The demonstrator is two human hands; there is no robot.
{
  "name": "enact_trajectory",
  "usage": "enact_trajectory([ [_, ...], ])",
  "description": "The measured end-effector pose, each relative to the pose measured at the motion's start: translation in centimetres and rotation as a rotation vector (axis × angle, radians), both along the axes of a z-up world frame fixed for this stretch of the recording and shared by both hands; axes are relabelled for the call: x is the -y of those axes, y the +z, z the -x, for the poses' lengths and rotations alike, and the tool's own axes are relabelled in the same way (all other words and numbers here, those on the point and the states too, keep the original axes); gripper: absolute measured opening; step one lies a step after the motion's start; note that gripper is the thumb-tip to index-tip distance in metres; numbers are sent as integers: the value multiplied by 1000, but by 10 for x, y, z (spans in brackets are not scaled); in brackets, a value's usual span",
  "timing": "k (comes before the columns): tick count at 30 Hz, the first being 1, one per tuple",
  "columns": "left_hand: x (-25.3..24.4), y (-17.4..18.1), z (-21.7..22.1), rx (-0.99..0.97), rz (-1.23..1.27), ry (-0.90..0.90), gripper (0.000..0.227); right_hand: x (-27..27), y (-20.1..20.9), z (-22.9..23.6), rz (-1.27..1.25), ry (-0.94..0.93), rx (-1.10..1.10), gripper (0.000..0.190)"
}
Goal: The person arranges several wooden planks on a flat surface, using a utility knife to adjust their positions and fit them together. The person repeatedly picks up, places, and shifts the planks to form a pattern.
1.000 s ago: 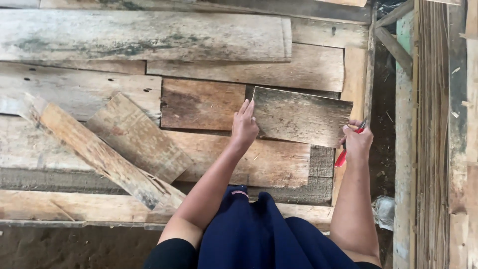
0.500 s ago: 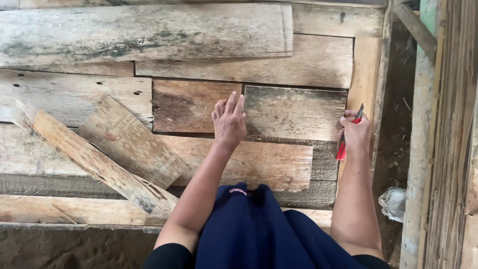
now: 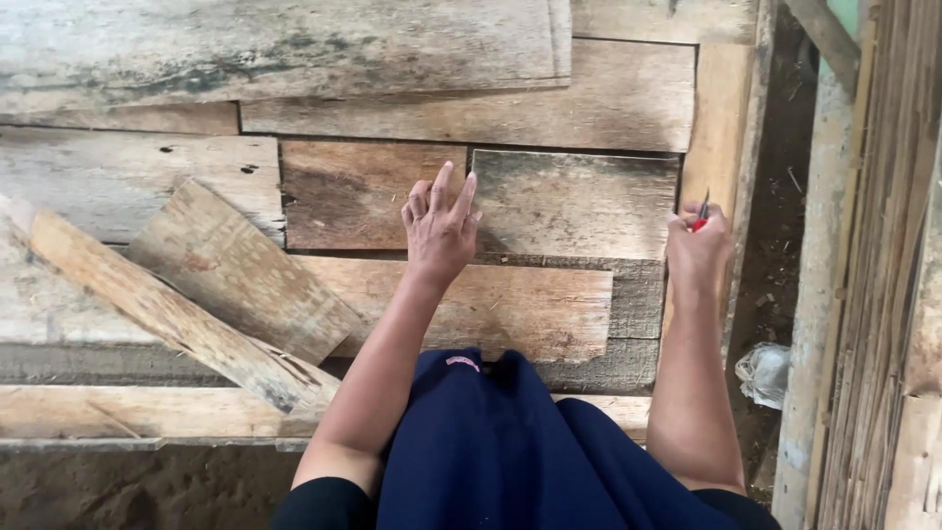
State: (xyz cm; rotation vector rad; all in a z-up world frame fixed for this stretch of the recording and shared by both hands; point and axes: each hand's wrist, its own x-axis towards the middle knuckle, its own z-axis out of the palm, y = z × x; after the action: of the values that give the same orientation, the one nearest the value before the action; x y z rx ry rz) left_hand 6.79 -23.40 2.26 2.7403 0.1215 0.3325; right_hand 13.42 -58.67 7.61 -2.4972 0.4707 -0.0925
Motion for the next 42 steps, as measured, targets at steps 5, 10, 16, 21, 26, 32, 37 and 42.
enact_trajectory([
  [5, 1, 23, 64, 283, 47, 72, 42, -12, 10, 45, 42, 186, -461, 41],
  [10, 23, 14, 155, 35, 144, -132, 64, -72, 73, 87, 18, 298, -781, 59],
  [16, 30, 29, 186, -349, 84, -280, 94, -86, 55, 132, 162, 513, -757, 51],
  [21, 30, 24, 190, -241, 18, -279, 86, -76, 6, 158, 383, 492, -712, 41],
  [26, 30, 26, 192, -250, 33, -276, 86, -75, -7, 162, 395, 471, -658, 38],
  [32, 31, 27, 192, -282, 53, -289, 84, -65, -34, 163, 427, 450, -609, 37],
  [37, 35, 25, 192, -300, 51, -295, 84, -67, -31, 161, 448, 439, -607, 36],
  [42, 37, 18, 194, -301, 48, -315, 76, -74, -23, 162, 447, 433, -598, 35],
])
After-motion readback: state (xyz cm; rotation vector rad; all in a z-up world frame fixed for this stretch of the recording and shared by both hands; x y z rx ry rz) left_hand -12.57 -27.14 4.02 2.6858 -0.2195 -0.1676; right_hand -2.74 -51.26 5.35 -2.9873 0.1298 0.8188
